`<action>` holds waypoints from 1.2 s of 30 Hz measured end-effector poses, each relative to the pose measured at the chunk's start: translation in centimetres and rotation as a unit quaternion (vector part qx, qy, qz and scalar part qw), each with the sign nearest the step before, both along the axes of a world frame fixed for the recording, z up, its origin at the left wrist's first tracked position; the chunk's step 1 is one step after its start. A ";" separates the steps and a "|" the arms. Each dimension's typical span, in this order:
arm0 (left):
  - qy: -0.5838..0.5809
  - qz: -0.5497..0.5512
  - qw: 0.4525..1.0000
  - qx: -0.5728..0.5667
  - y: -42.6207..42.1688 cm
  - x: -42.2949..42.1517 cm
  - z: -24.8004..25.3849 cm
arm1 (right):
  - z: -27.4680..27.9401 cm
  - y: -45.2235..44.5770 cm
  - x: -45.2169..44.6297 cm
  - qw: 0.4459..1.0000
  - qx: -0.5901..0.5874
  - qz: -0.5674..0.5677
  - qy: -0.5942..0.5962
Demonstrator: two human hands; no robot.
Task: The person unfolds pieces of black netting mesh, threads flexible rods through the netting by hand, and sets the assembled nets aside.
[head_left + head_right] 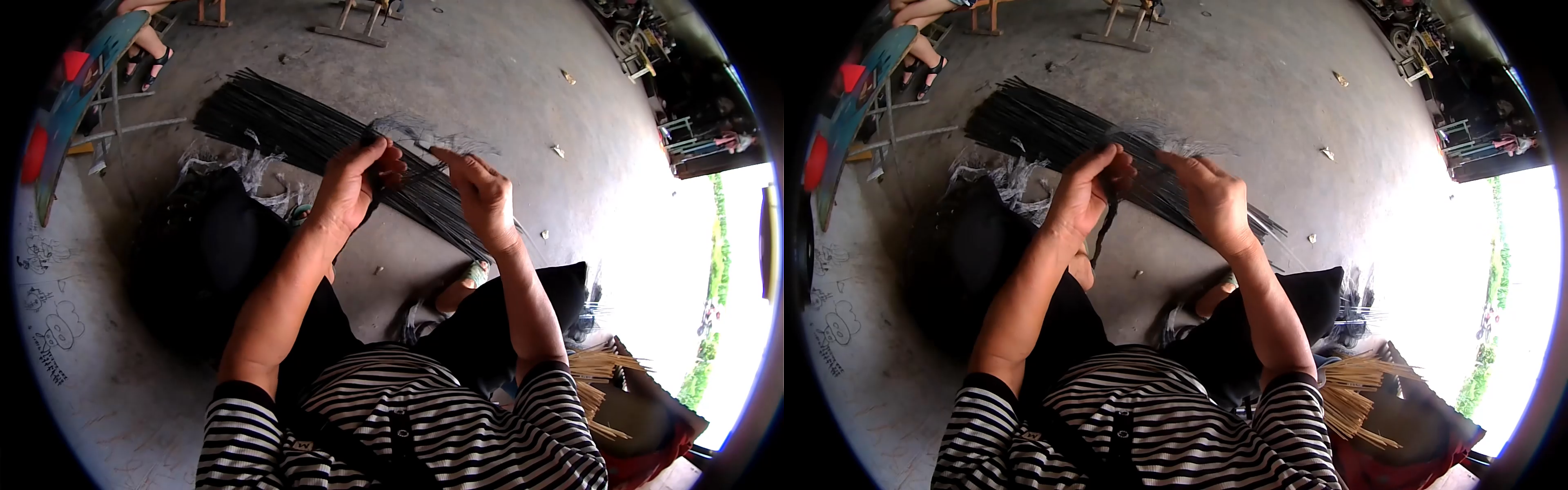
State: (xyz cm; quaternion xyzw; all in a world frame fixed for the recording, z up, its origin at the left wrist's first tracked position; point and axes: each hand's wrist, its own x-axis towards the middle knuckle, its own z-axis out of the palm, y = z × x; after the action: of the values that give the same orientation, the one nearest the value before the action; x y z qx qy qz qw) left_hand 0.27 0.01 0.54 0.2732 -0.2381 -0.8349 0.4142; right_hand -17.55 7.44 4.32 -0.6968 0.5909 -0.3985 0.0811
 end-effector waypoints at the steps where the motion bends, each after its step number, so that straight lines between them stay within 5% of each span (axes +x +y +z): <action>1: -0.005 0.009 1.000 -0.009 -0.2 0.1 0.0 | -0.2 0.0 -0.1 0.999 -0.007 0.004 0.049; 5: 0.012 0.028 0.999 -0.037 0.2 -0.3 -0.4 | -0.9 0.1 0.3 0.996 0.016 -0.025 0.088; 9: 0.043 -0.132 0.990 -0.010 1.5 -1.2 -1.1 | -0.1 -0.4 1.3 0.995 0.016 -0.047 -0.081; 11: 0.053 -0.075 0.995 0.024 1.2 -1.0 -0.7 | 0.2 -0.4 1.2 0.987 0.038 -0.062 -0.145; 19: 0.013 0.019 0.999 -0.029 -0.3 0.2 -0.1 | -0.9 -0.4 0.0 0.991 -0.013 -0.006 0.136; 25: 0.062 -0.102 0.992 0.037 1.6 -1.3 -1.2 | 1.1 -0.8 2.1 0.983 0.068 -0.047 -0.162; 28: 0.044 -0.015 0.998 0.052 0.4 -0.4 -0.8 | 0.6 -0.8 1.0 0.980 0.078 -0.039 -0.178; 36: -0.043 -0.085 0.991 -0.098 0.4 0.1 0.1 | 0.1 -0.3 0.6 0.995 0.079 -0.059 -0.029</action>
State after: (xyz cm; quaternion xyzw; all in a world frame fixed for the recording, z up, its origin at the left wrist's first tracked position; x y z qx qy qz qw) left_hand 0.36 0.41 0.60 0.2455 -0.3585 -0.8274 0.3559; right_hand -17.00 7.18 4.44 -0.6405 0.6576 -0.3750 0.1292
